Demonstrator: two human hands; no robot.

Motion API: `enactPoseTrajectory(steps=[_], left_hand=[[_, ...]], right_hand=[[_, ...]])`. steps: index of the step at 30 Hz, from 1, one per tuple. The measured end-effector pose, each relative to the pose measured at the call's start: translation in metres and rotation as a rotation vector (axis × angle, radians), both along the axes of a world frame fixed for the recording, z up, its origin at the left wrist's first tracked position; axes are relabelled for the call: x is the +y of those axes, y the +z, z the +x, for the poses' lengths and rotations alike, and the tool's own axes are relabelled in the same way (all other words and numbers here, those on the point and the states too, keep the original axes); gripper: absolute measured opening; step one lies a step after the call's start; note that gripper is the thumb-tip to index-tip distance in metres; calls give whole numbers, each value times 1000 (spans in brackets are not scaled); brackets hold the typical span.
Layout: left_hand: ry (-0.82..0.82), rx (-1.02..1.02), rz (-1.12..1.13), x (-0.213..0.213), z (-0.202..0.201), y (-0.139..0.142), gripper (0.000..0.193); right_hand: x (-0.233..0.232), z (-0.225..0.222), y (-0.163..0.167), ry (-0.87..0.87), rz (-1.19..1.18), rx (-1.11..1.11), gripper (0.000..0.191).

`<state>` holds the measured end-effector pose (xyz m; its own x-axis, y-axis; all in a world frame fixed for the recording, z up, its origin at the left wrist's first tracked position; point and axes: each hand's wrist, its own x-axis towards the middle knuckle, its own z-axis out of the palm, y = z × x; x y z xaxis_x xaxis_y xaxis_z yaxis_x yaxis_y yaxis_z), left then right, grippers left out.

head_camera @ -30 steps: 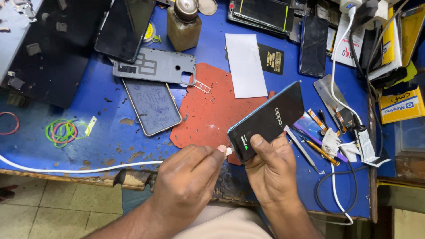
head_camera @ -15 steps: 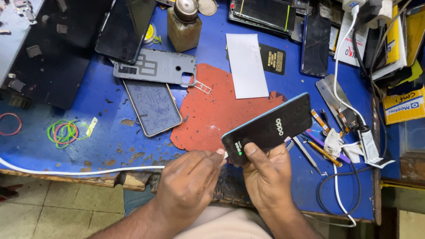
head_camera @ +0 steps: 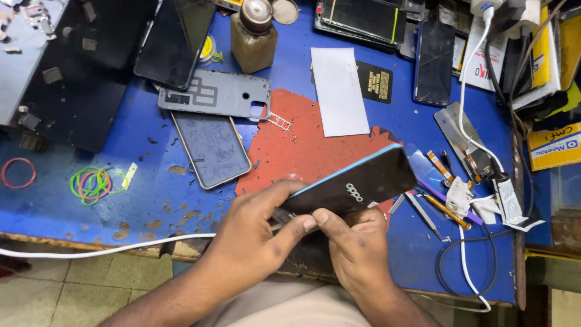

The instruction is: The person assembles a smartphone by placing the display module into the chassis, connecting internal flex cables, inserting the battery, and snapping the back cover into place. The person then connects a charging cable to test the device.

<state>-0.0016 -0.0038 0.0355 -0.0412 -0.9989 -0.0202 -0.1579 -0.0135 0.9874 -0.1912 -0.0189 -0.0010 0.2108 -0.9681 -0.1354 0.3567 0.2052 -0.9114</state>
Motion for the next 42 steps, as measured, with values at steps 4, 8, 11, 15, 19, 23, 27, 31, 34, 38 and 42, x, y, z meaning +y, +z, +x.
enactPoseTrajectory(steps=[4, 8, 11, 15, 19, 23, 27, 31, 34, 38, 42], left_hand=[[37, 59, 77, 1, 7, -2, 24], [172, 150, 39, 9, 34, 3, 22], [332, 97, -92, 14, 52, 7, 25], [435, 93, -109, 20, 61, 9, 24], [449, 45, -122, 22, 66, 7, 23], [457, 26, -107, 23, 66, 3, 24], [449, 80, -150, 24, 70, 3, 24], [461, -108, -203, 21, 74, 14, 24], [450, -338, -314, 19, 72, 26, 24], [292, -575, -663, 8, 60, 35, 20], [47, -839, -951, -2, 37, 23, 28]], right_hand=[[-20, -14, 10, 219, 7, 141, 31], [-75, -35, 34, 323, -243, 691, 36], [-111, -29, 43, 173, -639, 1256, 34], [-128, -3, 35, 95, -1044, 1561, 39], [-131, 8, 26, 99, -1024, 1673, 19], [-140, 2, 34, -13, -1060, 1629, 10], [-124, -29, 61, -38, -1021, 1399, 8], [-80, -55, 67, 105, -1181, 1461, 9], [-58, -65, 62, 345, -1301, 1372, 18], [-45, -71, 49, 415, -1290, 1371, 32], [-38, -81, 38, 347, -1144, 1257, 31]])
